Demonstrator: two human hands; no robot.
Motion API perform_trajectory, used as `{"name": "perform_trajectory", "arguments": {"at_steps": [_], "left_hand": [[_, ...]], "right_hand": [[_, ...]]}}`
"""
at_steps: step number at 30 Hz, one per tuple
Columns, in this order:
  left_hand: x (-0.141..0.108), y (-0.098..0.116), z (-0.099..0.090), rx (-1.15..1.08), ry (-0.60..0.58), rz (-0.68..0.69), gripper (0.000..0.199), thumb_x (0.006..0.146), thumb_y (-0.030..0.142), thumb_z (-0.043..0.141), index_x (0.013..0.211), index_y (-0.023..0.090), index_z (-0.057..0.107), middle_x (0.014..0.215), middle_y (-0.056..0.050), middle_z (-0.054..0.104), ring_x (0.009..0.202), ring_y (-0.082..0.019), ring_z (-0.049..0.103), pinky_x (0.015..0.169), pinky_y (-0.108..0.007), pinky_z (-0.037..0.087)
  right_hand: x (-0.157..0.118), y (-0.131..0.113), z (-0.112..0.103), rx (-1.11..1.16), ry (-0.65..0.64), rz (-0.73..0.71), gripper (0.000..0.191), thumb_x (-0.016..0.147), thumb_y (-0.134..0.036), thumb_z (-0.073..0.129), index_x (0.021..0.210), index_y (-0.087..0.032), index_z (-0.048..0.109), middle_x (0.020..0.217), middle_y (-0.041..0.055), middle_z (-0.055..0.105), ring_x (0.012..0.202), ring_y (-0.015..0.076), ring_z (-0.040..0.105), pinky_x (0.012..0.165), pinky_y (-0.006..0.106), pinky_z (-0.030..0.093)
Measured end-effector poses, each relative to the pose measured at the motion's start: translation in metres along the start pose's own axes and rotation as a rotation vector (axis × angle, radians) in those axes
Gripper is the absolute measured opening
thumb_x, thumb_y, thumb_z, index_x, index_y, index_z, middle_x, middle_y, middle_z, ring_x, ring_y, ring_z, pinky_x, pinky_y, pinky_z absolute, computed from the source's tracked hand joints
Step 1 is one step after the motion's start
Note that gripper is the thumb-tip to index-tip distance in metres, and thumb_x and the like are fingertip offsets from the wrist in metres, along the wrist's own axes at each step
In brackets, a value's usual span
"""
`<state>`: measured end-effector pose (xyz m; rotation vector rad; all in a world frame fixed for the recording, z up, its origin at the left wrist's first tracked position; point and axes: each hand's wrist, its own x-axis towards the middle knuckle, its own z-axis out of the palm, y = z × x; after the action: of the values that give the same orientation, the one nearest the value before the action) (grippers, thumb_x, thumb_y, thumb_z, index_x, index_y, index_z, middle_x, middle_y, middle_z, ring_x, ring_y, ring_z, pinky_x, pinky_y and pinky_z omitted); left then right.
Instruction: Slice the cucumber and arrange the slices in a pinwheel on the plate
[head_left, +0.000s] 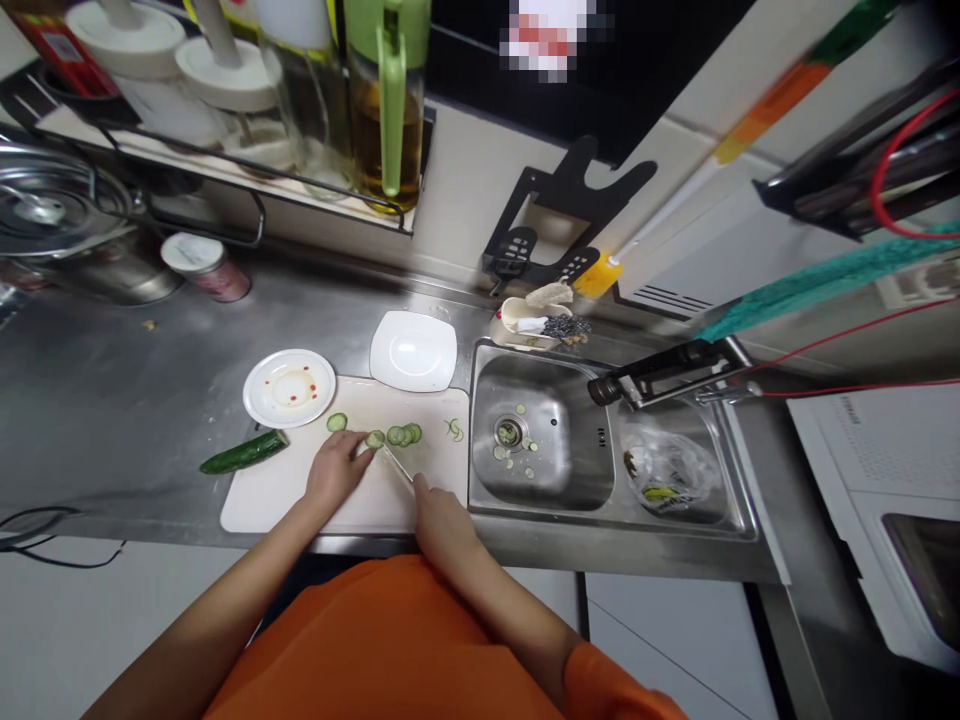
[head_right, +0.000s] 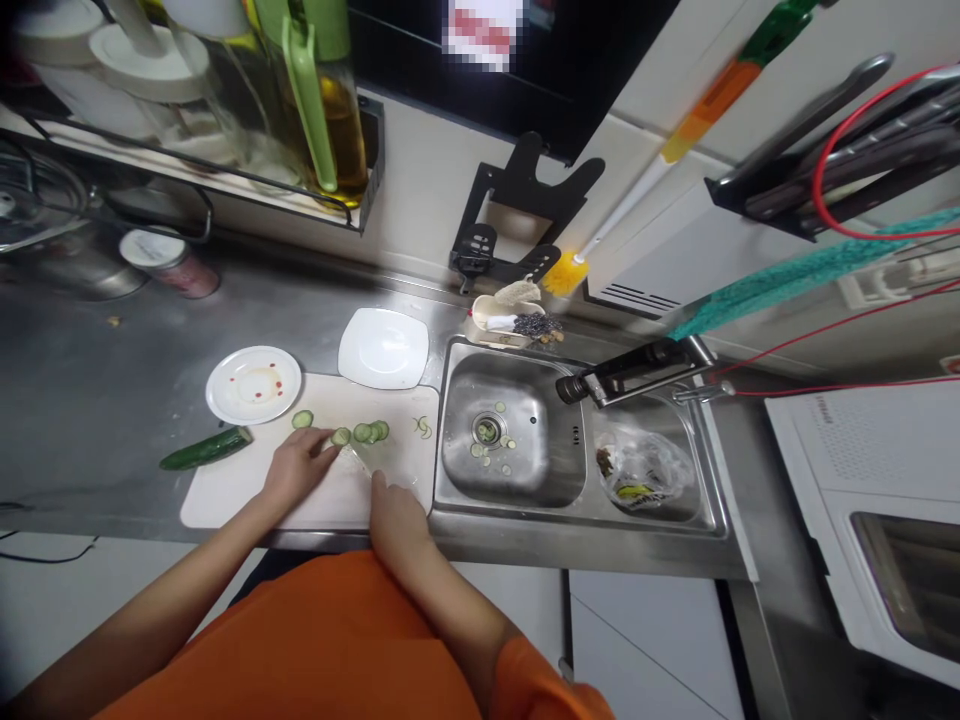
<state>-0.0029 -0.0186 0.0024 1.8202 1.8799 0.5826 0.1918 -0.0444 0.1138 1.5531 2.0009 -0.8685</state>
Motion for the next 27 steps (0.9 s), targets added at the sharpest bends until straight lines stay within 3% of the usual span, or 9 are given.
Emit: {"name": "perform_trajectory", "arguments": {"at_steps": [17,27], "left_hand": [[0.0,-0.003,0.005,-0.014,0.025,-0.004,0.032,0.082,0.042,0.052,0.099,0.018,0.066,0.094,-0.009,0.067,0.087,-0.021,0.06,0.083,-0.031,0.046],[0.0,-0.002,0.004,-0.004,0.028,0.005,0.031,0.082,0.041,0.053,0.098,0.019,0.066,0.091,-0.008,0.066,0.087,-0.021,0.059,0.083,-0.031,0.046]], "right_hand": [[0.003,-0.007,-0.001,0.01,-0.016,0.025,0.041,0.088,-0.004,0.031,0.127,-0.014,0.04,0.094,0.0156,0.066,0.092,0.0255,0.065,0.07,0.032,0.049],[0.004,-0.011,-0.001,0.074,-0.034,0.047,0.039,0.086,-0.003,0.034,0.122,-0.015,0.042,0.1,0.0147,0.065,0.099,0.0237,0.062,0.079,0.032,0.046]]}}
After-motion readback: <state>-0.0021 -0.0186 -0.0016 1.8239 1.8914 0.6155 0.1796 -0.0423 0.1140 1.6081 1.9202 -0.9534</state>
